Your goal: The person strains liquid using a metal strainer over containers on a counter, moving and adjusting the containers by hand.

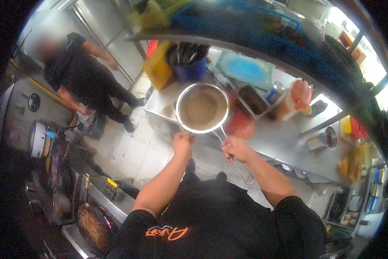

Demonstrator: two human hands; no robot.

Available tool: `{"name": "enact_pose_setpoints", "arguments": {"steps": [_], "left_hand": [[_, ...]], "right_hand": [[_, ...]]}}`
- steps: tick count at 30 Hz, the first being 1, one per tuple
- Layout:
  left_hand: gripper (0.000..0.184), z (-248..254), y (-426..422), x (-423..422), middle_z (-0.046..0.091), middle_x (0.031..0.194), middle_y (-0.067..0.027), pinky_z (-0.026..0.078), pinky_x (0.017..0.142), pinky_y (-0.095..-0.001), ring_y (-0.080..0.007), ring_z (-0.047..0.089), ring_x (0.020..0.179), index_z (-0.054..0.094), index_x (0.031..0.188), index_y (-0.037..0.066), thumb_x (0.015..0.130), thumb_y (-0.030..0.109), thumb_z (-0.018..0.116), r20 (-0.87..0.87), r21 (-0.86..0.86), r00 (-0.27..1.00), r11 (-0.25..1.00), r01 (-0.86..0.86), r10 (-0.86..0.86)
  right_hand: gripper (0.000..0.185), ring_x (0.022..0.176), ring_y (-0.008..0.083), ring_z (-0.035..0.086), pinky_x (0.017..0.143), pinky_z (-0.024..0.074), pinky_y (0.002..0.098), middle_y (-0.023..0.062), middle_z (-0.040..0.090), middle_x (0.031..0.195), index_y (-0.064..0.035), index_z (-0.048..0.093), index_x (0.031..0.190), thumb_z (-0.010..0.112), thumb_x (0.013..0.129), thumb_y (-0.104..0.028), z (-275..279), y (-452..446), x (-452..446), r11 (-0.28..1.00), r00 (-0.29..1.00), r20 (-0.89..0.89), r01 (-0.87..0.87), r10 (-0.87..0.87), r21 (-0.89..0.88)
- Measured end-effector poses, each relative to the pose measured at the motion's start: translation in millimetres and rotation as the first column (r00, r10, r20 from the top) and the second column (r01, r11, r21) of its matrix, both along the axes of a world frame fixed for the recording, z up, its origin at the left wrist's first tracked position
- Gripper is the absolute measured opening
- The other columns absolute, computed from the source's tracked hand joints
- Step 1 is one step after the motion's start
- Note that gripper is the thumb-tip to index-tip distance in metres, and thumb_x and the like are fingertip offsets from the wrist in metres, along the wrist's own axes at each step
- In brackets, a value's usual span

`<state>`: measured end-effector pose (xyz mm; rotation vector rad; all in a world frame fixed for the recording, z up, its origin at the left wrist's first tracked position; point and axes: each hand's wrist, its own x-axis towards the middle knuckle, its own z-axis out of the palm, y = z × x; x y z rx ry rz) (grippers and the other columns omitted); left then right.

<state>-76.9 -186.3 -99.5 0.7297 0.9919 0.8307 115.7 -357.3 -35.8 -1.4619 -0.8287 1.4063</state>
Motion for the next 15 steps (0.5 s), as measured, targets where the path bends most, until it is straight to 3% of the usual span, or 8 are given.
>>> {"name": "enact_pose_setpoints", "arguments": {"steps": [2,8,11,14,15], "left_hand": [[0.017,0.6,1.3,2.0,0.059,0.099,-0.0140,0.052,0.073,-0.0366,-0.0233,0.059,0.086,0.048,0.108,-0.002,0.098,0.012,0.052,-0.012,0.008,1.000,1.000,-0.008,0.008],[0.016,9.8,-3.0,3.6,0.057,0.098,-0.0146,0.053,0.073,-0.0375,-0.0242,0.060,0.083,0.049,0.102,-0.002,0.097,0.012,0.053,-0.061,0.020,0.998,1.000,-0.015,0.016],[0.015,12.0,-6.8,3.9,0.057,0.099,-0.0145,0.053,0.073,-0.0378,-0.0243,0.059,0.083,0.048,0.102,-0.002,0.097,0.011,0.052,-0.055,0.017,0.998,0.999,-0.030,0.031],[0.014,11.4,-0.6,6.5,0.057,0.098,-0.0140,0.053,0.073,-0.0369,-0.0236,0.060,0.082,0.049,0.100,-0.002,0.097,0.011,0.053,-0.070,0.042,0.997,0.999,-0.020,0.023],[0.014,8.1,0.4,5.6,0.058,0.098,-0.0139,0.053,0.073,-0.0366,-0.0234,0.060,0.082,0.049,0.100,-0.002,0.097,0.011,0.053,-0.080,0.047,0.997,0.999,-0.014,0.018]], "right_hand": [[0.017,0.053,0.0172,0.060,0.049,0.0514,0.0320,0.0064,0.058,0.067,-0.0011,0.051,0.104,0.057,0.091,-0.009,-1.4,3.2,3.1,0.996,0.988,-0.124,0.092,-0.090,0.015],[0.009,0.054,0.0157,0.059,0.047,0.0505,0.0301,0.0056,0.058,0.067,-0.0021,0.057,0.095,0.058,0.092,-0.010,5.4,-2.0,5.4,0.999,1.000,-0.001,0.031,-0.031,0.015],[0.010,0.055,0.0153,0.059,0.048,0.0510,0.0313,0.0055,0.058,0.067,-0.0017,0.057,0.096,0.058,0.091,-0.011,-14.6,3.2,6.4,0.994,0.991,-0.082,0.105,-0.103,0.018],[0.017,0.053,0.0159,0.056,0.051,0.0527,0.0323,0.0062,0.059,0.069,0.0006,0.052,0.104,0.058,0.093,-0.012,1.7,0.3,4.1,1.000,0.997,-0.080,-0.018,0.018,0.004],[0.016,0.054,0.0156,0.057,0.050,0.0517,0.0320,0.0061,0.059,0.068,0.0001,0.054,0.102,0.058,0.092,-0.012,-1.1,3.3,2.5,0.999,0.995,-0.085,0.043,-0.041,0.025]]}}
